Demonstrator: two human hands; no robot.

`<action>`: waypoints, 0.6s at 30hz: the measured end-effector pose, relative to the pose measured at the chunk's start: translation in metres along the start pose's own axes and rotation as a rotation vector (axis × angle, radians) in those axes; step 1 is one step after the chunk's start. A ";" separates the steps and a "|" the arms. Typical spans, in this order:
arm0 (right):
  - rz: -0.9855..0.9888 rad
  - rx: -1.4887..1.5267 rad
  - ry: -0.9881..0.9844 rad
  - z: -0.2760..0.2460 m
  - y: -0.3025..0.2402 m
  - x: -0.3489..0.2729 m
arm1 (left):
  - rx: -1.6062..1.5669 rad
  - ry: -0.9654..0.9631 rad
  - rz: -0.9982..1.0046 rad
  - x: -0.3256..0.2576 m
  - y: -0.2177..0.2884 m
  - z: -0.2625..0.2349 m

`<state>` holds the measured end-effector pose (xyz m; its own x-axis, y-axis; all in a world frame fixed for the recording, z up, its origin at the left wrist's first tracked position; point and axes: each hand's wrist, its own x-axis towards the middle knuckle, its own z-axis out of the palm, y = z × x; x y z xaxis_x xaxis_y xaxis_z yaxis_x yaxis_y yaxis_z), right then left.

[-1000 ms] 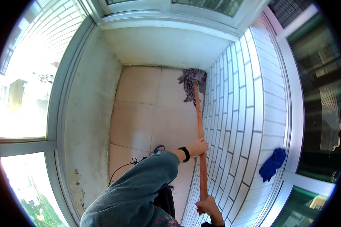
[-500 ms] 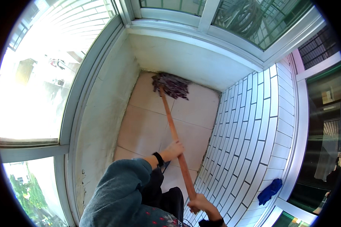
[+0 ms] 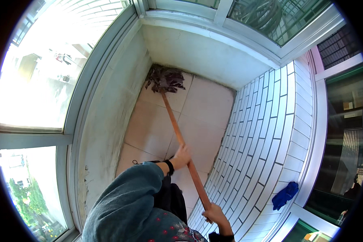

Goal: The person wipes a metal drying rack with a cloth and then mops the floor of a balcony, finishing by wiping a window sill.

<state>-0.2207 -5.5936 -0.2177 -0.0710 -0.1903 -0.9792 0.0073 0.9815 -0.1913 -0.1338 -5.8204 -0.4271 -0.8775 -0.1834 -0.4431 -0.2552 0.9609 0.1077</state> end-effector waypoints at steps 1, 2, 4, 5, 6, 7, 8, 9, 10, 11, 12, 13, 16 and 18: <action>0.038 -0.052 0.034 0.000 0.015 -0.020 | -0.031 0.051 0.041 -0.001 0.026 0.007; 0.105 -0.039 0.054 0.001 0.026 -0.040 | -0.061 0.103 0.070 -0.005 0.049 0.015; 0.216 -0.007 0.065 0.004 0.061 -0.068 | -0.108 0.184 0.132 -0.014 0.095 0.015; 0.207 -0.003 0.131 0.012 0.075 -0.090 | -0.190 0.203 0.173 -0.018 0.115 0.009; 0.066 0.163 0.189 0.021 0.093 -0.114 | -0.277 0.218 0.199 -0.027 0.135 0.001; 0.134 0.177 0.177 0.025 0.111 -0.129 | -0.341 0.277 0.230 -0.037 0.154 0.000; 0.165 0.222 0.191 0.030 0.127 -0.146 | -0.403 0.337 0.276 -0.044 0.174 -0.003; 0.089 0.133 0.287 0.040 0.163 -0.158 | -0.364 0.347 0.327 -0.053 0.192 -0.012; 0.233 0.297 0.276 0.044 0.182 -0.176 | -0.381 0.195 0.433 -0.055 0.209 -0.019; 0.266 0.060 0.337 0.040 0.178 -0.197 | -0.438 0.187 0.508 -0.058 0.227 -0.018; 0.251 0.089 0.388 0.038 0.177 -0.218 | -0.526 0.260 0.578 -0.055 0.244 -0.010; 0.256 0.100 0.399 0.040 0.179 -0.223 | -0.525 0.262 0.595 -0.049 0.248 -0.026; 0.242 0.053 0.475 0.024 0.172 -0.226 | -0.596 -0.015 0.809 -0.035 0.254 -0.045; 0.237 0.032 0.518 0.017 0.168 -0.229 | -0.621 0.053 0.837 -0.026 0.256 -0.031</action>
<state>-0.1864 -5.3858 -0.0271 -0.5433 0.0782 -0.8359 0.1125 0.9935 0.0199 -0.1892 -5.5767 -0.3603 -0.8831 0.4686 0.0217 0.2916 0.5123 0.8078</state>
